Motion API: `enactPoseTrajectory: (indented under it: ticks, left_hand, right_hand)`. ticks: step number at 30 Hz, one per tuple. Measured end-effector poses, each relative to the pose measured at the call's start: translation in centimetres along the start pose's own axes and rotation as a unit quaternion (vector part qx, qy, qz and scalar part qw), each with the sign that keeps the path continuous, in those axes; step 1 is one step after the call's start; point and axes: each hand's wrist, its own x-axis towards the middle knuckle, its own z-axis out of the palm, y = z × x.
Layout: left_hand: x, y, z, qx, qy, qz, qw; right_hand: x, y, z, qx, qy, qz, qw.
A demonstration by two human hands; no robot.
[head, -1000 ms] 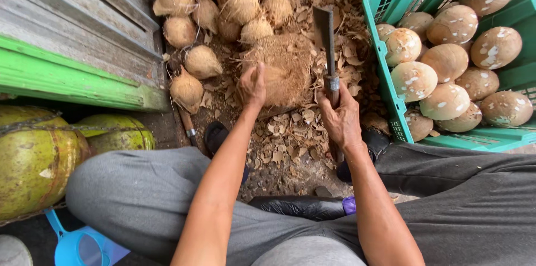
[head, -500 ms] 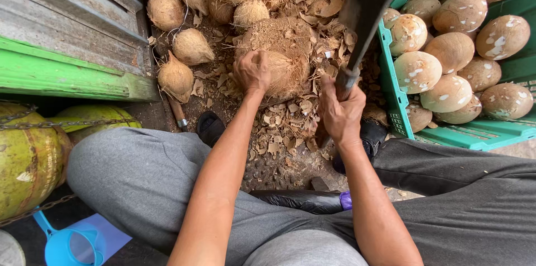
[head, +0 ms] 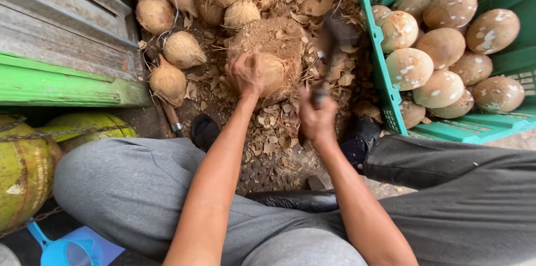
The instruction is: The person uses a machete to peel the husk off a coconut while sitting on the ground. They rotate the coconut repeatedly and strike it against a wooden block to remove the outer layer, then place the peeled coconut into a green crate.
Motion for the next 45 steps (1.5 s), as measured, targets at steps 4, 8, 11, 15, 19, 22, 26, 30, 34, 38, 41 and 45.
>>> enactPoseTrajectory:
  ticks: [4,8,11,15,19,22,26,30,34,38,41,45]
  left_hand:
    - [0.7,-0.6,0.0,-0.067,0.015,0.036,0.997]
    - [-0.5,-1.0,0.7,-0.079,0.029,0.042,0.996]
    - [1.1,0.4,-1.1,-0.054,-0.036,-0.116,0.991]
    - [2.5,1.6,-5.4,-0.126,-0.207,-0.179,0.954]
    - [1.8,1.7,-7.1,-0.033,-0.205,0.108,0.972]
    - [2.3,2.7,-5.8,0.034,-0.150,0.291,0.944]
    - [4.2,2.9,-4.0,0.143,-0.320,-0.010,0.936]
    - [4.9,0.7,-3.5,0.092,-0.194,0.118,0.970]
    - [1.9,-1.3,-2.7,-0.122,-0.163,0.184,0.962]
    - [0.3,-0.7,-3.3,-0.139,-0.225,-0.098,0.959]
    - [-0.2,0.5,-3.6,-0.195,-0.138,-0.131,0.962]
    - [-0.4,0.5,-2.7,-0.222,-0.052,-0.076,0.971]
  right_hand:
    - [0.5,1.8,0.4,-0.265,-0.163,0.276,0.909]
    - [0.0,4.4,-1.0,-0.255,-0.177,0.278,0.909]
    - [1.1,5.6,-0.6,-0.240,-0.180,0.281,0.912]
    - [0.4,7.3,-0.4,-0.260,-0.160,0.251,0.919]
    - [0.1,6.6,-0.3,-0.200,-0.184,0.307,0.912]
    - [1.4,3.6,-0.9,-0.168,-0.201,0.330,0.907]
    - [2.0,-0.5,-2.2,-0.122,-0.200,0.333,0.914]
    - [1.7,-1.6,-1.8,-0.077,-0.150,0.307,0.937]
    - [1.5,0.0,-1.7,-0.079,-0.132,0.265,0.952]
    - [2.0,0.4,-1.4,-0.093,-0.121,0.243,0.958]
    - [2.1,-0.6,-1.3,-0.108,-0.118,0.213,0.964]
    - [1.6,-2.3,-2.1,-0.137,-0.091,0.120,0.979]
